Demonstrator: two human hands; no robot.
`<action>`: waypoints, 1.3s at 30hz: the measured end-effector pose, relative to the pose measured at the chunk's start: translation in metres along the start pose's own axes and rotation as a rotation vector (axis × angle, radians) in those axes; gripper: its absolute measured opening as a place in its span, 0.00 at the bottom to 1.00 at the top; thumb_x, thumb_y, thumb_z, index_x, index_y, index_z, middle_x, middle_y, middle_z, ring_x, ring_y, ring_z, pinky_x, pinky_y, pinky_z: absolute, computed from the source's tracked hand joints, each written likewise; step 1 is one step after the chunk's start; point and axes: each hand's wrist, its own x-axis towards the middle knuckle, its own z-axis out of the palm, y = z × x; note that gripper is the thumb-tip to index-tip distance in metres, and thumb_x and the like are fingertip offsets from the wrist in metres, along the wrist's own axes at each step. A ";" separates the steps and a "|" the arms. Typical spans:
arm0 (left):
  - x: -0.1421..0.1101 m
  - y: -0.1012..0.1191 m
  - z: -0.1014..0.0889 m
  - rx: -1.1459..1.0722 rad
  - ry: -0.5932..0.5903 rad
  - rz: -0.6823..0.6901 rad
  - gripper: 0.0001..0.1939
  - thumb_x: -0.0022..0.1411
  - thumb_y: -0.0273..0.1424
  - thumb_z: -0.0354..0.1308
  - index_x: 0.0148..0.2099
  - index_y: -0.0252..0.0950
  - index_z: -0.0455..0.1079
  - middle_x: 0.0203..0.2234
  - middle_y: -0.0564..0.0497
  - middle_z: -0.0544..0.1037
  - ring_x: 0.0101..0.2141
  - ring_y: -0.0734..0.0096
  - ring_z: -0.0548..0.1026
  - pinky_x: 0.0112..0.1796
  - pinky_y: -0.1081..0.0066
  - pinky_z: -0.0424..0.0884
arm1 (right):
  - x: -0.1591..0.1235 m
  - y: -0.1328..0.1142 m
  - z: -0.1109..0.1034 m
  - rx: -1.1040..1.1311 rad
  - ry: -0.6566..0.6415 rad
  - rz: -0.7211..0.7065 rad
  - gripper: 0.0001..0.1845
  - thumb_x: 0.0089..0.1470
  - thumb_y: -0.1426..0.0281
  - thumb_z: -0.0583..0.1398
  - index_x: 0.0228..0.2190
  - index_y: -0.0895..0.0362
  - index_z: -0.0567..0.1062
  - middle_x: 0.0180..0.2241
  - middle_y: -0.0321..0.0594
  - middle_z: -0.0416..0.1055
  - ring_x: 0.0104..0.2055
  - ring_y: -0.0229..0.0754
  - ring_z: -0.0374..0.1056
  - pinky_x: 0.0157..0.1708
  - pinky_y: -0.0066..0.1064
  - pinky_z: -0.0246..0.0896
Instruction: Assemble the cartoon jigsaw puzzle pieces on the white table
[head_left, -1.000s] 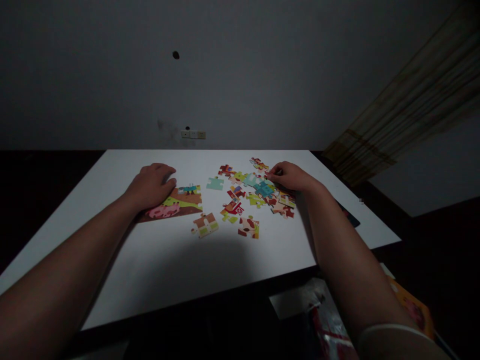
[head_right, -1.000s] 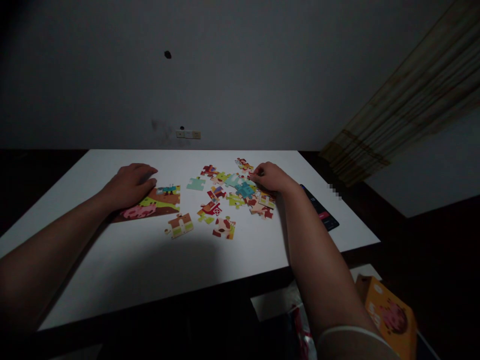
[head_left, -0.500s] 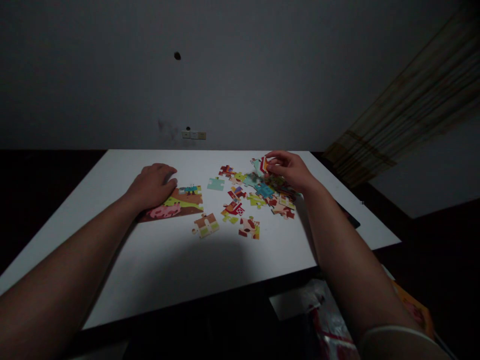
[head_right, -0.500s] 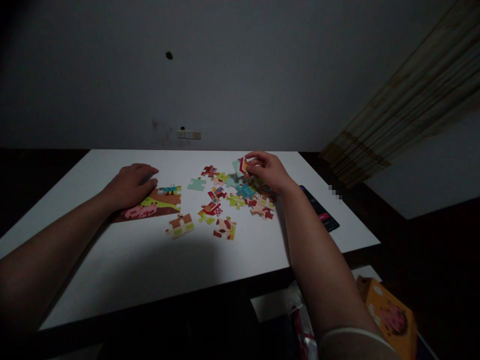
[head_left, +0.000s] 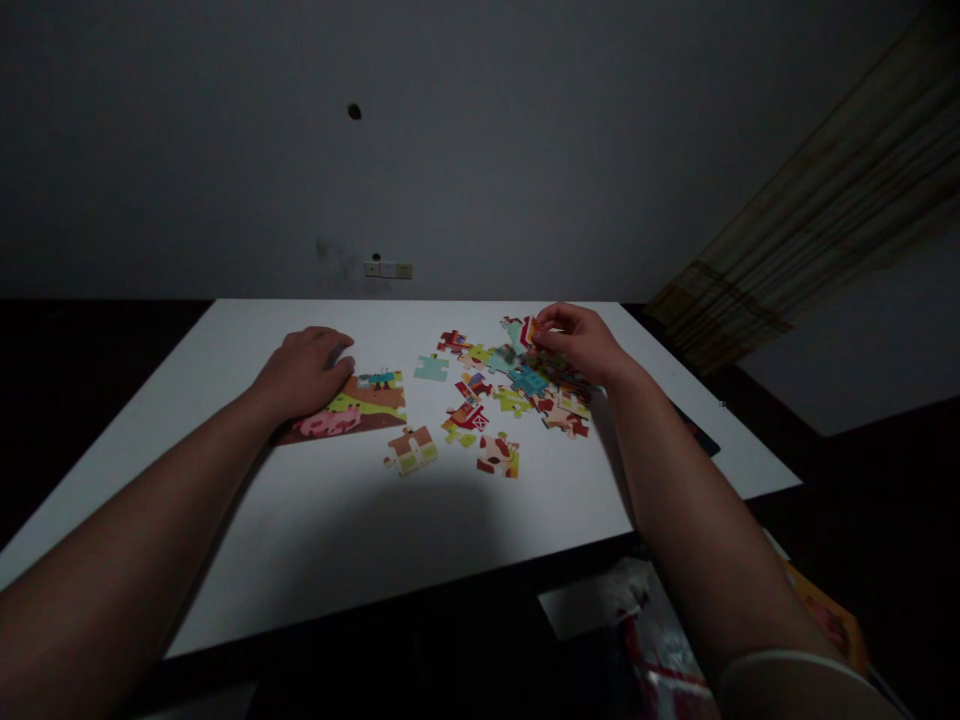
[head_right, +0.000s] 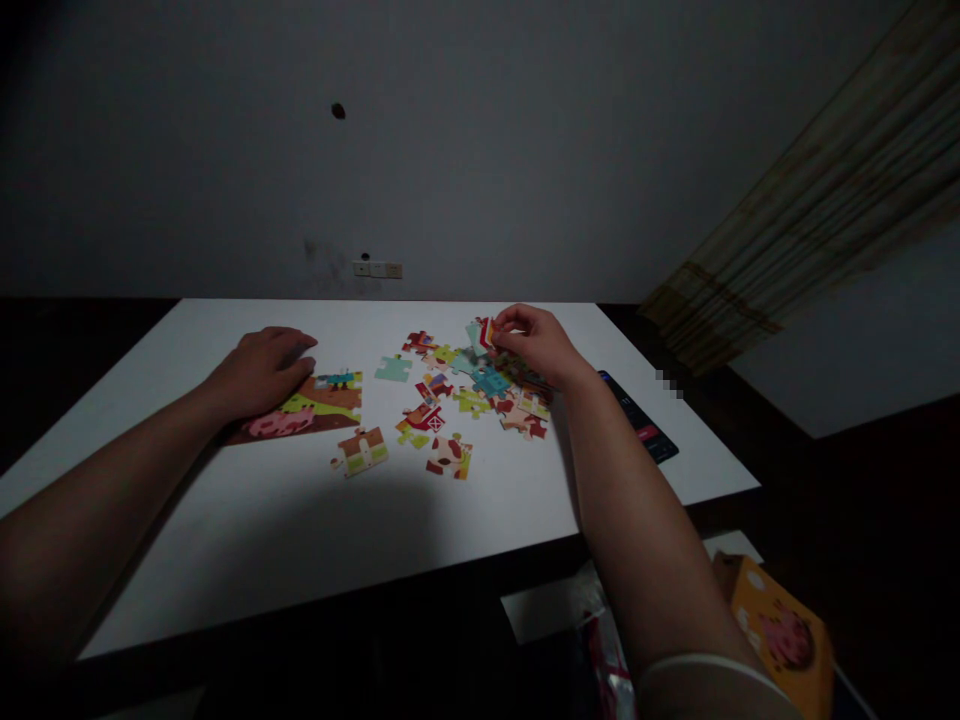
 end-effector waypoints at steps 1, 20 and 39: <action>0.000 0.000 0.000 -0.002 -0.002 -0.004 0.32 0.72 0.51 0.47 0.65 0.38 0.76 0.65 0.37 0.78 0.65 0.39 0.73 0.68 0.44 0.69 | 0.000 -0.001 0.000 -0.015 0.014 0.016 0.12 0.58 0.60 0.74 0.38 0.47 0.77 0.43 0.42 0.84 0.49 0.58 0.84 0.46 0.47 0.81; 0.001 0.002 -0.002 0.010 -0.025 0.001 0.33 0.72 0.49 0.46 0.66 0.35 0.76 0.65 0.35 0.78 0.67 0.38 0.73 0.69 0.44 0.68 | 0.023 0.013 -0.011 0.010 0.527 -0.060 0.19 0.60 0.55 0.70 0.44 0.49 0.70 0.45 0.46 0.83 0.46 0.49 0.81 0.39 0.33 0.72; 0.000 0.004 -0.004 0.002 -0.021 -0.002 0.33 0.72 0.48 0.47 0.66 0.34 0.76 0.65 0.34 0.78 0.66 0.38 0.73 0.69 0.43 0.69 | 0.005 0.008 -0.006 -0.567 -0.001 -0.216 0.17 0.69 0.62 0.63 0.50 0.59 0.84 0.48 0.50 0.85 0.45 0.51 0.76 0.48 0.38 0.66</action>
